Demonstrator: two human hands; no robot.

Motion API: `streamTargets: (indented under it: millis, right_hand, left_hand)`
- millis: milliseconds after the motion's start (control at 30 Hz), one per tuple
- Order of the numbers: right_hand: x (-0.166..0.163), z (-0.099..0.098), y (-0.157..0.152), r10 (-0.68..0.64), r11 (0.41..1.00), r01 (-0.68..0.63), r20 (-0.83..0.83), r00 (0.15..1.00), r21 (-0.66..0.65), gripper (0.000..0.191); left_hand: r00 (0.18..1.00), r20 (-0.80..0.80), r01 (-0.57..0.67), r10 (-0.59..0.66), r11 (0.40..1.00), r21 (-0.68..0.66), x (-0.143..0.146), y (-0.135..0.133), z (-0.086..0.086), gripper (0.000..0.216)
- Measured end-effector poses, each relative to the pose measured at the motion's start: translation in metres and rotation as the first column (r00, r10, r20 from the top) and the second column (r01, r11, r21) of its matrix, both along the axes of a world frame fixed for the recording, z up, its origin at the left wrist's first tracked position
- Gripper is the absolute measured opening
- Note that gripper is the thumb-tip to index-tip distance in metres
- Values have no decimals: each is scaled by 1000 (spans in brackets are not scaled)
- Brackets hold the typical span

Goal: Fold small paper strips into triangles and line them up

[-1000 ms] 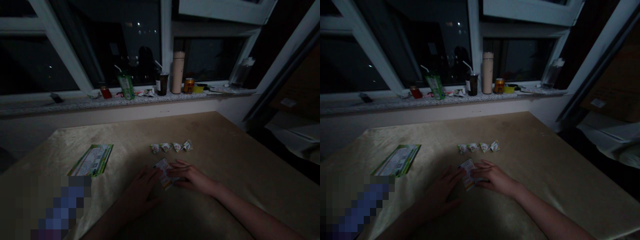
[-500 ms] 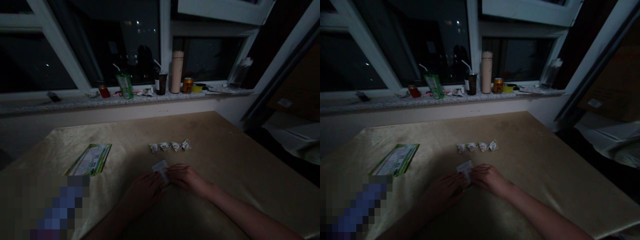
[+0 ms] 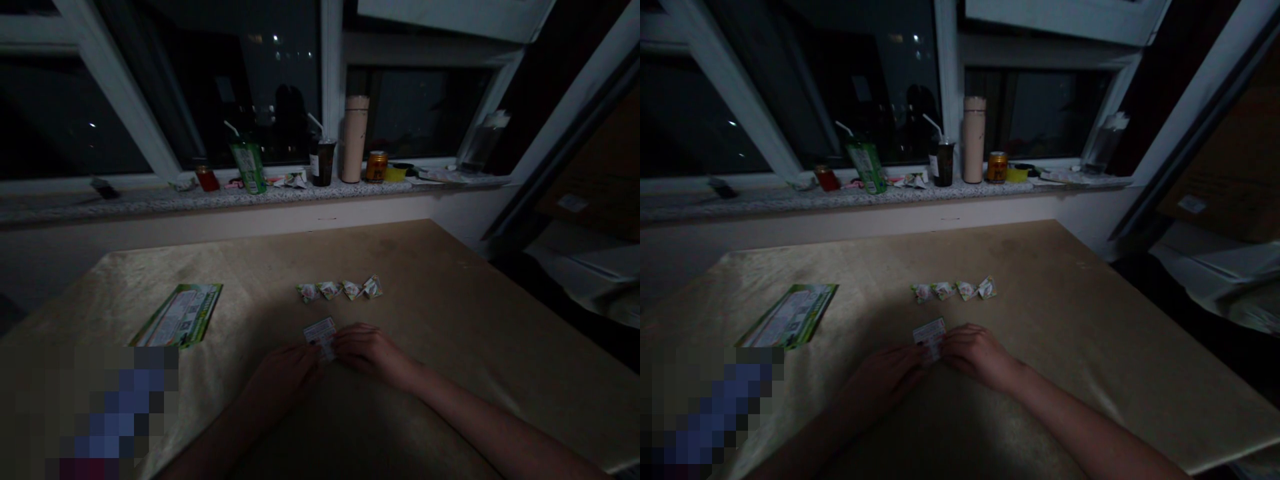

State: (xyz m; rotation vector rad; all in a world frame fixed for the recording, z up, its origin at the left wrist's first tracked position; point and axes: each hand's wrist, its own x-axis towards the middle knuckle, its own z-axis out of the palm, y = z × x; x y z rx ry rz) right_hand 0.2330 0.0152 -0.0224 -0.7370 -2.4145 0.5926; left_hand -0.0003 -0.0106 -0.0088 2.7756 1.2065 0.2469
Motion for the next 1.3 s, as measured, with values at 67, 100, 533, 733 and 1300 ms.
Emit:
streamTargets:
  millis: [67,100,533,733,1300]
  right_hand:
    - [0,0,0,-14,1000,14,2,1000,-10,18]
    - [0,0,0,-18,1000,18,0,1000,-15,18]
    - [-2,-1,5,-233,971,233,-7,972,-47,8]
    - [-8,-4,15,-309,944,310,29,951,-115,12]
    - [-28,-10,18,-534,843,536,212,819,50,29]
  left_hand:
    - [1000,11,-6,6,1000,-5,0,-1,1,28]
    - [1000,12,-11,11,1000,-8,0,-1,0,28]
    - [959,261,-89,115,990,-110,-6,8,-9,23]
    - [973,223,-58,55,998,7,-10,8,-1,15]
    - [990,95,-98,99,995,-17,-9,-4,4,41]
